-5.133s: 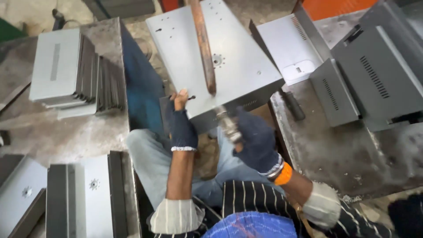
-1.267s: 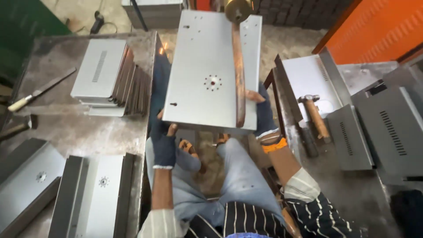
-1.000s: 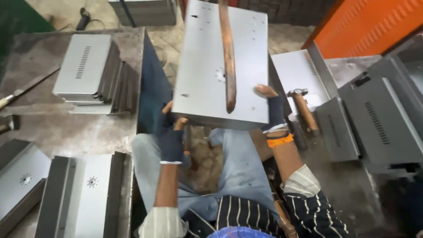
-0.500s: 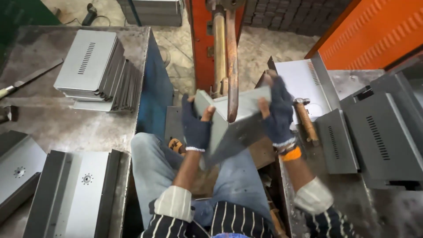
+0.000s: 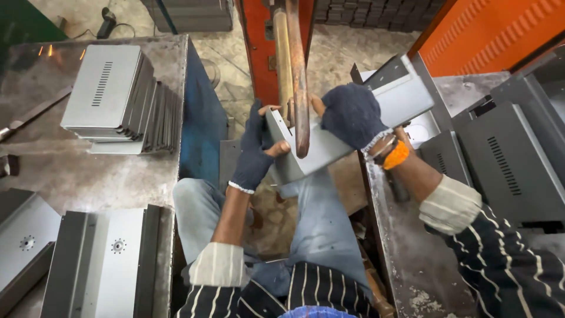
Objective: The person sits between worktables and bends sheet metal panels into enclosure boxes using a manual lever press. They place each panel under the press blade, pull the wooden lever down to bend the edge, reposition the panel for additional bends, tap panels with a hammer, and set finished boxes on the table.
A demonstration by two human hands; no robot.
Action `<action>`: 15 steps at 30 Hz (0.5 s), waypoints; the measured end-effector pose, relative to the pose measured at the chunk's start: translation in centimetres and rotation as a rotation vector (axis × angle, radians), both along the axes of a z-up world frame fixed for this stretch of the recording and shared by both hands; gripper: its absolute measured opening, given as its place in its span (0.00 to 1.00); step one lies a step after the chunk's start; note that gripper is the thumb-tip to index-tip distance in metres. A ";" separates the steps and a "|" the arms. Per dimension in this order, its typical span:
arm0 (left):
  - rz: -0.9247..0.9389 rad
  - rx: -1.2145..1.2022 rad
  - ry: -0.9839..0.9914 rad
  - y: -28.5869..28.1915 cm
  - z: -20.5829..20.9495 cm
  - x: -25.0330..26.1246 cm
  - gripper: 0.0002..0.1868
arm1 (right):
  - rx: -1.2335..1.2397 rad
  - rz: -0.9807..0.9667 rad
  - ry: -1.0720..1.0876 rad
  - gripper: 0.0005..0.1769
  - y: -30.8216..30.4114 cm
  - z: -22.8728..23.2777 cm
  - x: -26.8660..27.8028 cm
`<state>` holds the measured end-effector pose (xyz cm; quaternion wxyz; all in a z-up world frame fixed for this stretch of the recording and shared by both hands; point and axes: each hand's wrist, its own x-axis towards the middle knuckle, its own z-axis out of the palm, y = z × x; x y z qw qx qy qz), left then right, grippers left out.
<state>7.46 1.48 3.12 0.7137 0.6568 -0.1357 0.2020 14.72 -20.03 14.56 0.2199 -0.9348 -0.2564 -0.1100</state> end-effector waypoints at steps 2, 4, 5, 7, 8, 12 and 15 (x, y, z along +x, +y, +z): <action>0.086 0.336 0.014 0.0 0.7 -1.1 0.44 | -0.062 -0.002 -0.031 0.28 -0.7 0.8 -0.8; -0.057 0.178 0.128 -0.4 1.3 -1.9 0.46 | -0.092 0.015 -0.077 0.29 -1.0 0.9 -1.1; -0.195 0.022 0.235 -0.5 1.7 -2.3 0.48 | -0.119 0.035 -0.130 0.30 -1.0 1.0 -1.2; -0.226 -0.021 0.218 -0.7 0.8 -2.1 0.48 | -0.103 0.042 -0.098 0.29 -1.1 1.4 -1.8; -0.255 -0.068 0.203 -0.7 0.4 -2.1 0.47 | -0.089 0.053 -0.063 0.29 -1.1 1.6 -2.0; -0.258 -0.126 0.222 -1.5 1.4 -2.9 0.47 | -0.156 0.041 -0.036 0.29 -1.4 1.2 -2.0; -0.271 -0.160 0.212 -1.7 1.7 -3.3 0.46 | -0.188 0.041 -0.143 0.28 -1.6 0.9 -2.1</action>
